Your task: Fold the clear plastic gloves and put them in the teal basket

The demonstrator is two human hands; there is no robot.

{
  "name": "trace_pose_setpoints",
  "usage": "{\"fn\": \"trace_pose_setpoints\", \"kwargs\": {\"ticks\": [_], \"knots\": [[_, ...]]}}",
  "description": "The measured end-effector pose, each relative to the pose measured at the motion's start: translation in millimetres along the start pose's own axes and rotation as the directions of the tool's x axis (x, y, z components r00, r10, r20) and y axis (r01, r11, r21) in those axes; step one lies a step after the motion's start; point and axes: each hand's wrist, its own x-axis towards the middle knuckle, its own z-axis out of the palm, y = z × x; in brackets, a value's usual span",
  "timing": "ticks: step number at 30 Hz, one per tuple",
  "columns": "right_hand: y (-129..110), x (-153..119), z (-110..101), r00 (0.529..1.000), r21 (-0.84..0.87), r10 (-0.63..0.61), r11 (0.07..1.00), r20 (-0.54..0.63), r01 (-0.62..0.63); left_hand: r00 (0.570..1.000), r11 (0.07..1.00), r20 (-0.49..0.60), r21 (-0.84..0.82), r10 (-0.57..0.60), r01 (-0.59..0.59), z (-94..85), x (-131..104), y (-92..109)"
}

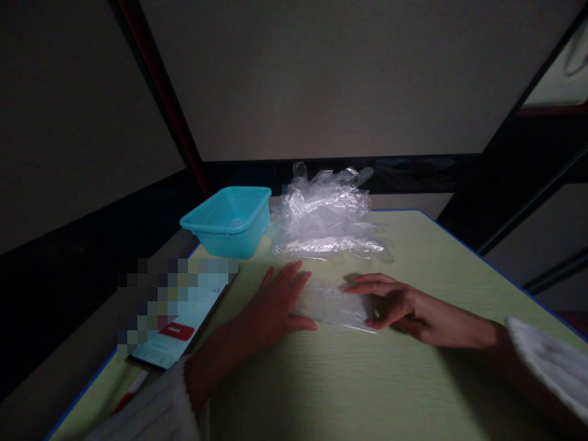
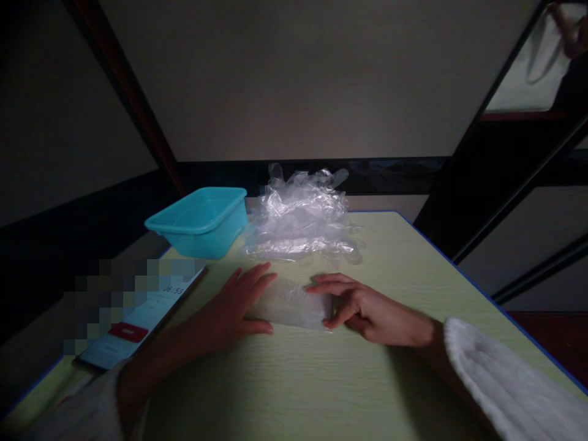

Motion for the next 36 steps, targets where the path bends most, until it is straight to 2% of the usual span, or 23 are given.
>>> {"fn": "trace_pose_setpoints", "kwargs": {"ticks": [8, 11, 14, 16, 19, 21, 22, 24, 26, 30, 36], "knots": [[-21, 3, 10, 0.997, -0.094, -0.076, 0.992, 0.033, 0.079, 0.994, 0.991, -0.079, 0.105, -0.072, 0.08, -5.3, -1, -15], [-32, 6, 16, 0.992, -0.128, -0.075, 0.988, 0.106, 0.088, 0.987, 0.977, -0.128, 0.174, -0.098, 0.119, -6.4, -1, -18], [-45, 12, 21, 0.982, -0.148, -0.06, 0.985, 0.178, 0.087, 0.965, 0.964, -0.246, 0.221, -0.089, 0.145, -0.3, 2, -21], [-51, 16, 25, 0.979, -0.143, -0.081, 0.984, 0.186, 0.108, 0.932, 0.966, -0.355, 0.208, -0.07, 0.152, 7.2, 5, -21], [-52, 19, 28, 0.975, -0.067, -0.19, 0.978, 0.118, 0.199, 0.884, 0.989, -0.467, 0.111, -0.034, 0.096, 17.7, 10, -14], [-47, 18, 27, 0.974, -0.005, -0.227, 0.974, -0.006, 0.227, 0.867, 0.999, -0.497, 0.007, -0.029, 0.038, 22.1, 10, -2], [-43, 18, 25, 0.975, 0.018, -0.207, 0.978, -0.075, 0.209, 0.858, 0.999, -0.513, -0.032, -0.01, -0.007, 23.6, 9, 5], [-35, 16, 22, 0.976, 0.048, -0.111, 0.991, -0.186, 0.122, 0.87, 0.992, -0.491, -0.09, 0.037, -0.094, 25.7, 5, 20], [-28, 14, 20, 0.974, 0.063, -0.015, 0.998, -0.225, 0.03, 0.905, 0.982, -0.417, -0.119, 0.084, -0.146, 27.1, 1, 33], [-21, 14, 20, 0.981, 0.104, 0.026, 0.995, -0.194, -0.006, 0.96, 0.972, -0.232, -0.134, 0.156, -0.19, 27.5, -3, 44], [-22, 15, 21, 0.995, 0.23, 0.007, 0.973, -0.096, 0.015, 0.978, 0.978, -0.104, -0.089, 0.18, -0.189, 22.4, -3, 43]]}}
